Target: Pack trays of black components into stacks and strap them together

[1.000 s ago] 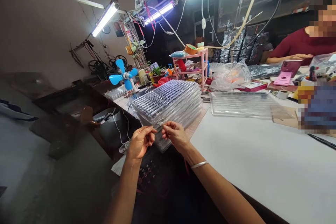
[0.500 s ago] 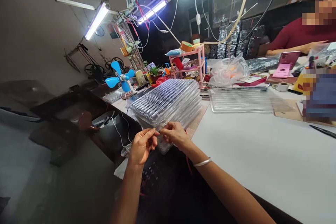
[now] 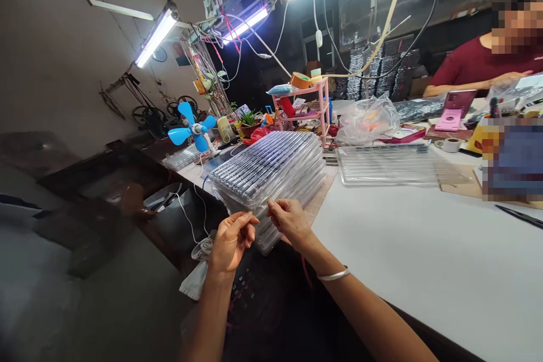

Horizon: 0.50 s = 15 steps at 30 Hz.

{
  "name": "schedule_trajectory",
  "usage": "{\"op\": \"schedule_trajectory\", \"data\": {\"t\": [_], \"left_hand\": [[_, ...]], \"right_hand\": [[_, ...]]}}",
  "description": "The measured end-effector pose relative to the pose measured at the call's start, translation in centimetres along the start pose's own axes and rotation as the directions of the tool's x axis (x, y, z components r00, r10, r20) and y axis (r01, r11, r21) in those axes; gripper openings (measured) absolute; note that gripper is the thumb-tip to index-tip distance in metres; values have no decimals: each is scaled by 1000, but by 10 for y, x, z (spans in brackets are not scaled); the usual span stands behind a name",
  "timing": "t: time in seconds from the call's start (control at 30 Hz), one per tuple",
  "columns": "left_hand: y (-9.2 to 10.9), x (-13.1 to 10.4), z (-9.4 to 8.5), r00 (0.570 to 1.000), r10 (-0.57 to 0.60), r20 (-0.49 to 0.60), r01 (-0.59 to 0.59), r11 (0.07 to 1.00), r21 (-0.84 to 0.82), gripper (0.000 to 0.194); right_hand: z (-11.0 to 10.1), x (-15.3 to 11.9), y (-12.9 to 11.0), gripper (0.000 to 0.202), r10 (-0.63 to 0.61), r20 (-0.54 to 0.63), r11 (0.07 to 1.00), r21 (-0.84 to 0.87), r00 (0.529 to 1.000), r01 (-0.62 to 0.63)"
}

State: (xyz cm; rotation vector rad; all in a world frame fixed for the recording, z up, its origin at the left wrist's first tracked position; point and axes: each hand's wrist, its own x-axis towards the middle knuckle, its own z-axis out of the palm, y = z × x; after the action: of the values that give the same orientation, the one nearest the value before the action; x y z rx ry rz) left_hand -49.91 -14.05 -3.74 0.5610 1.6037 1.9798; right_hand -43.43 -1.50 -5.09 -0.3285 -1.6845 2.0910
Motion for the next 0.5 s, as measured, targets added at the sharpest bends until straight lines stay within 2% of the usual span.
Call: {"op": "schedule_trajectory", "data": {"t": [0.1, 0.23, 0.33, 0.5], "left_hand": [[-1, 0, 0, 1000, 13, 3, -13, 1000, -5, 30], [-2, 0, -1, 1000, 31, 3, -31, 999, -23, 31], [-3, 0, -1, 1000, 30, -2, -30, 999, -31, 31], [-5, -2, 1, 999, 40, -31, -41, 998, -38, 31]], "right_hand": [[1, -1, 1, 47, -6, -19, 999, 35, 1000, 7], [8, 0, 2, 45, 0, -10, 982, 190, 1000, 2], [17, -2, 6, 47, -11, -6, 969, 246, 1000, 12], [30, -4, 18, 38, -78, -125, 987, 130, 989, 95]]}}
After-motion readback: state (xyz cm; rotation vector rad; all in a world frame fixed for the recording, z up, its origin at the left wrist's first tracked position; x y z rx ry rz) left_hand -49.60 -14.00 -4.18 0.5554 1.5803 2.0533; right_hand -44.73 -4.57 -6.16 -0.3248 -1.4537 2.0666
